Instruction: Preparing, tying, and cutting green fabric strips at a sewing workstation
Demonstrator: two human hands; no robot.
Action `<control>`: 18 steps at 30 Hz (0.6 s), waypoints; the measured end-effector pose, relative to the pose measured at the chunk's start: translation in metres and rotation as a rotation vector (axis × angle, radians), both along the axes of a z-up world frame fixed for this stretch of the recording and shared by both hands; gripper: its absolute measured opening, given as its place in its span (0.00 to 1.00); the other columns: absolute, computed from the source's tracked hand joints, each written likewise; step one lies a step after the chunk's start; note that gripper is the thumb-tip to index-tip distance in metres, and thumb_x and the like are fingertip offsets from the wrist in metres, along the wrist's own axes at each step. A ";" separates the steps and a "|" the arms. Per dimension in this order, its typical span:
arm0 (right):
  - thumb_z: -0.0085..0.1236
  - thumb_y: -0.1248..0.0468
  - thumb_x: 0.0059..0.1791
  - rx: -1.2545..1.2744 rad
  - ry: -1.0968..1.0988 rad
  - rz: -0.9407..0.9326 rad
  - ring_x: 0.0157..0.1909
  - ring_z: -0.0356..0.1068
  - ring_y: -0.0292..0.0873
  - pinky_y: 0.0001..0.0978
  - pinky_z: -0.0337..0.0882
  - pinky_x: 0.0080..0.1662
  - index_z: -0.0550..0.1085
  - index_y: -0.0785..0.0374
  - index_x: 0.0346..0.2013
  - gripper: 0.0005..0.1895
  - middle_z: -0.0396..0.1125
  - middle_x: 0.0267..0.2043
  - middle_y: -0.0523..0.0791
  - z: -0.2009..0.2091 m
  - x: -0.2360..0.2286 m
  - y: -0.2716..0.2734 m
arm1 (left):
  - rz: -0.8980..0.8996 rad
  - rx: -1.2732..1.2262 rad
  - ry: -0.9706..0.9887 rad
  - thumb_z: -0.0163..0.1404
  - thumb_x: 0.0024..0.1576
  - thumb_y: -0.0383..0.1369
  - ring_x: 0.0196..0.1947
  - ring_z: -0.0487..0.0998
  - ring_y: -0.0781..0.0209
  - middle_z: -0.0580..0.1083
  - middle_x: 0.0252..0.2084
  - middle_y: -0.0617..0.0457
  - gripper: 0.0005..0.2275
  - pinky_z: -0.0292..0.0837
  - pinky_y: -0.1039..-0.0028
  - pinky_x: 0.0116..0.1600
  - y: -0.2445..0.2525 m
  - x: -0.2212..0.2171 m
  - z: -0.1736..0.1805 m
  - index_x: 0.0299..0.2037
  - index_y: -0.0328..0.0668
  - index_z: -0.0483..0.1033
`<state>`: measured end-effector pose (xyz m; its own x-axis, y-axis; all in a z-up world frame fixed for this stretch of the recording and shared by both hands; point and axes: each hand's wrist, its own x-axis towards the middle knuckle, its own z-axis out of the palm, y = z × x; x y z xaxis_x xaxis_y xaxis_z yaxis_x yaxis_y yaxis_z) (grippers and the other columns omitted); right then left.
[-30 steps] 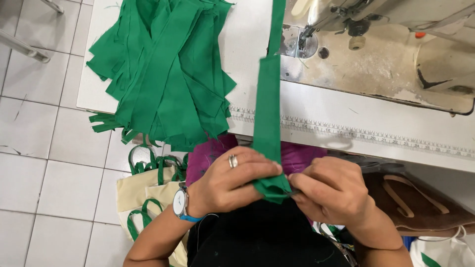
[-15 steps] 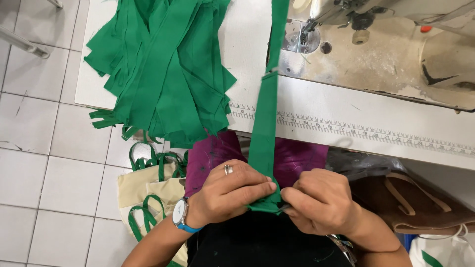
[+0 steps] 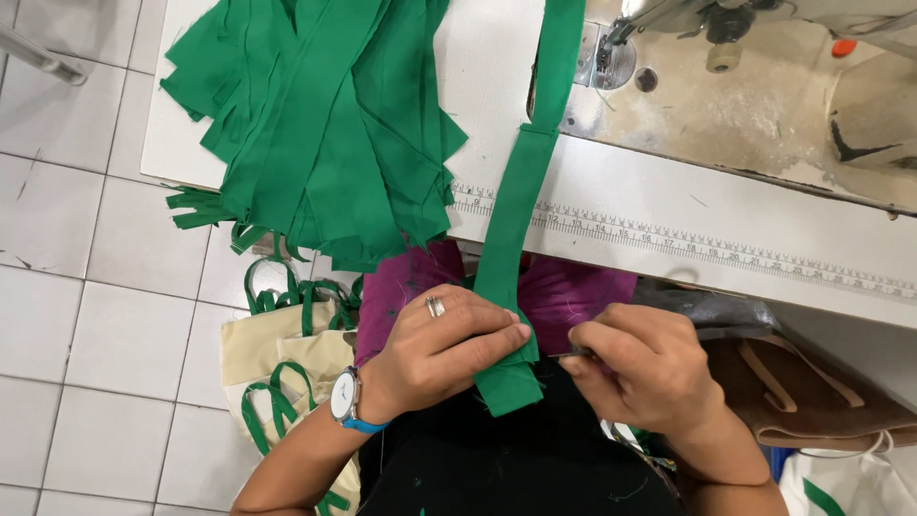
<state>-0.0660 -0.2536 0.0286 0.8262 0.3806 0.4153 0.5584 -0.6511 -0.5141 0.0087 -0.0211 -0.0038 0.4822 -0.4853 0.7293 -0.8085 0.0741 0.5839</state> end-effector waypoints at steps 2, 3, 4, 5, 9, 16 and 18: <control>0.54 0.60 0.52 -0.055 0.000 -0.042 0.22 0.61 0.46 0.37 0.64 0.27 0.72 0.67 0.36 0.11 0.63 0.25 0.48 0.003 0.000 -0.004 | 0.000 0.014 -0.020 0.46 0.66 0.22 0.37 0.82 0.49 0.77 0.40 0.44 0.06 0.77 0.63 0.40 0.001 0.000 -0.002 0.46 0.30 0.77; 0.54 0.60 0.52 -0.054 0.000 -0.040 0.22 0.61 0.46 0.37 0.64 0.27 0.72 0.67 0.36 0.11 0.63 0.25 0.48 -0.001 0.001 -0.008 | 0.003 0.015 -0.020 0.46 0.66 0.22 0.37 0.82 0.49 0.77 0.40 0.44 0.06 0.77 0.63 0.40 0.003 -0.001 0.003 0.46 0.30 0.77; 0.56 0.59 0.53 -0.149 -0.019 -0.103 0.23 0.63 0.44 0.35 0.64 0.27 0.72 0.64 0.36 0.10 0.65 0.26 0.46 -0.004 0.002 -0.012 | -0.045 0.009 -0.007 0.47 0.66 0.23 0.37 0.82 0.49 0.77 0.40 0.43 0.06 0.78 0.63 0.41 0.005 -0.001 0.008 0.45 0.29 0.77; 0.58 0.59 0.53 -0.247 -0.042 -0.171 0.23 0.64 0.41 0.33 0.65 0.28 0.72 0.61 0.35 0.09 0.66 0.26 0.44 -0.007 0.003 -0.016 | -0.097 0.001 0.004 0.47 0.66 0.23 0.37 0.82 0.49 0.77 0.40 0.43 0.06 0.79 0.63 0.41 0.006 0.000 0.013 0.43 0.28 0.78; 0.58 0.56 0.58 -0.473 -0.045 -0.380 0.24 0.67 0.37 0.31 0.63 0.22 0.74 0.58 0.37 0.10 0.71 0.29 0.41 -0.032 0.035 -0.032 | -0.349 0.058 0.177 0.34 0.71 0.29 0.41 0.81 0.51 0.77 0.45 0.46 0.15 0.76 0.64 0.47 0.020 -0.014 0.019 0.49 0.33 0.77; 0.56 0.49 0.57 -0.591 0.095 -0.444 0.23 0.68 0.55 0.51 0.64 0.21 0.68 0.55 0.40 0.15 0.67 0.27 0.44 -0.062 0.062 -0.028 | -0.694 0.125 0.504 0.44 0.57 0.10 0.42 0.81 0.49 0.75 0.48 0.50 0.22 0.75 0.63 0.40 0.026 -0.036 0.001 0.55 0.45 0.75; 0.55 0.49 0.57 -0.566 0.110 -0.415 0.22 0.67 0.57 0.52 0.64 0.20 0.68 0.56 0.39 0.14 0.67 0.26 0.45 -0.062 0.068 -0.022 | -0.731 0.136 0.515 0.44 0.55 0.10 0.43 0.81 0.48 0.75 0.48 0.50 0.23 0.76 0.63 0.41 0.025 -0.036 0.000 0.55 0.45 0.75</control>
